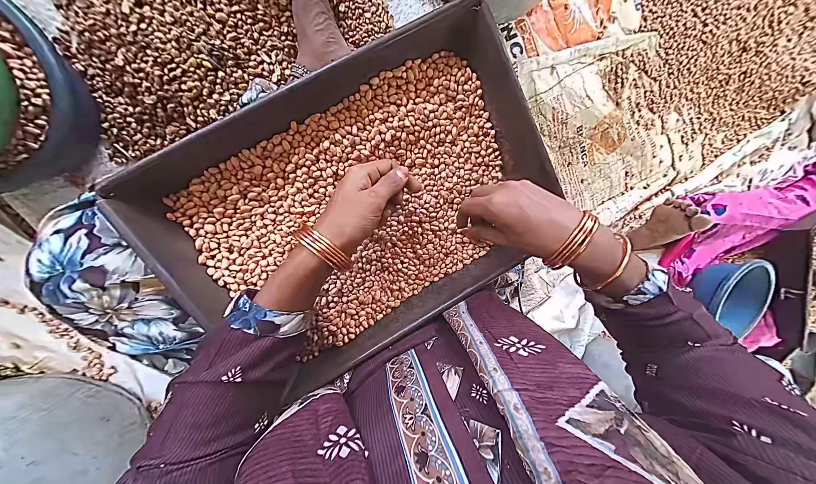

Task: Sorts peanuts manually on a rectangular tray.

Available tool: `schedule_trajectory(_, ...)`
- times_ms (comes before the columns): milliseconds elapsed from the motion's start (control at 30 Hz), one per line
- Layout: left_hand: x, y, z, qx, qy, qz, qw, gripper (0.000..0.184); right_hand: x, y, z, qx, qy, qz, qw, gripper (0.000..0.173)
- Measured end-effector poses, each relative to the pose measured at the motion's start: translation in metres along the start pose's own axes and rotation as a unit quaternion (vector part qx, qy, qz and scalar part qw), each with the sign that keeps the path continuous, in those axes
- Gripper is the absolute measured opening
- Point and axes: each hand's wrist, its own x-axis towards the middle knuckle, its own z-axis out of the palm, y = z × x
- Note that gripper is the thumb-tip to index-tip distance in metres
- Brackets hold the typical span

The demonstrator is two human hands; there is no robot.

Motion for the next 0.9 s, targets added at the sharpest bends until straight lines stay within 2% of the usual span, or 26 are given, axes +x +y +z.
schedule_trajectory(100, -0.002, 0.008, -0.012, -0.018, 0.029, 0.012, 0.999, 0.032, -0.003, -0.003, 0.017, -0.02, 0.004, 0.002, 1.0, 0.004)
schedule_trajectory(200, -0.004, 0.008, -0.019, 0.062, 0.023, 0.009, 0.998, 0.029, 0.001, -0.008, 0.017, -0.038, 0.016, 0.004, 0.999, 0.008)
schedule_trajectory(233, -0.004, 0.007, -0.02, 0.102, 0.014, 0.001, 0.995, 0.032, 0.004, -0.011, 0.014, -0.03, 0.033, -0.013, 0.999, 0.009)
schedule_trajectory(300, -0.006, 0.007, -0.018, 0.149, -0.019, -0.02, 0.988, 0.049, 0.01, -0.02, 0.003, 0.015, 0.113, -0.073, 0.991, 0.013)
schedule_trajectory(367, -0.009, 0.009, -0.014, 0.145, -0.047, -0.047, 0.987, 0.061, 0.012, -0.034, -0.016, 0.033, 0.18, -0.079, 0.98, 0.02)
schedule_trajectory(433, -0.014, 0.012, -0.015, 0.156, -0.059, -0.05, 0.985, 0.056, 0.016, -0.033, -0.038, -0.005, 0.189, -0.007, 0.982, 0.029)
schedule_trajectory(500, -0.017, 0.01, -0.023, 0.189, -0.047, -0.01, 0.981, 0.041, 0.027, -0.021, -0.055, -0.04, 0.14, 0.12, 0.982, 0.045)
schedule_trajectory(567, -0.022, 0.012, -0.037, 0.223, 0.01, 0.036, 0.974, 0.032, 0.046, -0.005, -0.058, -0.054, 0.069, 0.221, 0.971, 0.064)
schedule_trajectory(667, -0.03, 0.017, -0.064, 0.276, 0.148, 0.076, 0.947, 0.027, 0.075, -0.015, -0.037, -0.073, -0.024, 0.253, 0.965, 0.09)
schedule_trajectory(700, -0.033, 0.02, -0.072, 0.315, 0.196, 0.079, 0.925, 0.027, 0.08, -0.029, -0.028, -0.074, -0.046, 0.234, 0.968, 0.094)
schedule_trajectory(767, -0.036, 0.024, -0.083, 0.403, 0.252, 0.082, 0.876, 0.028, 0.081, -0.062, -0.01, -0.066, -0.083, 0.154, 0.982, 0.089)
schedule_trajectory(833, -0.031, 0.022, -0.092, 0.476, 0.265, 0.099, 0.833, 0.025, 0.076, -0.084, 0.002, -0.034, -0.114, 0.023, 0.993, 0.077)
schedule_trajectory(900, -0.024, 0.018, -0.099, 0.534, 0.251, 0.111, 0.8, 0.023, 0.073, -0.087, 0.006, 0.021, -0.142, -0.119, 0.982, 0.065)
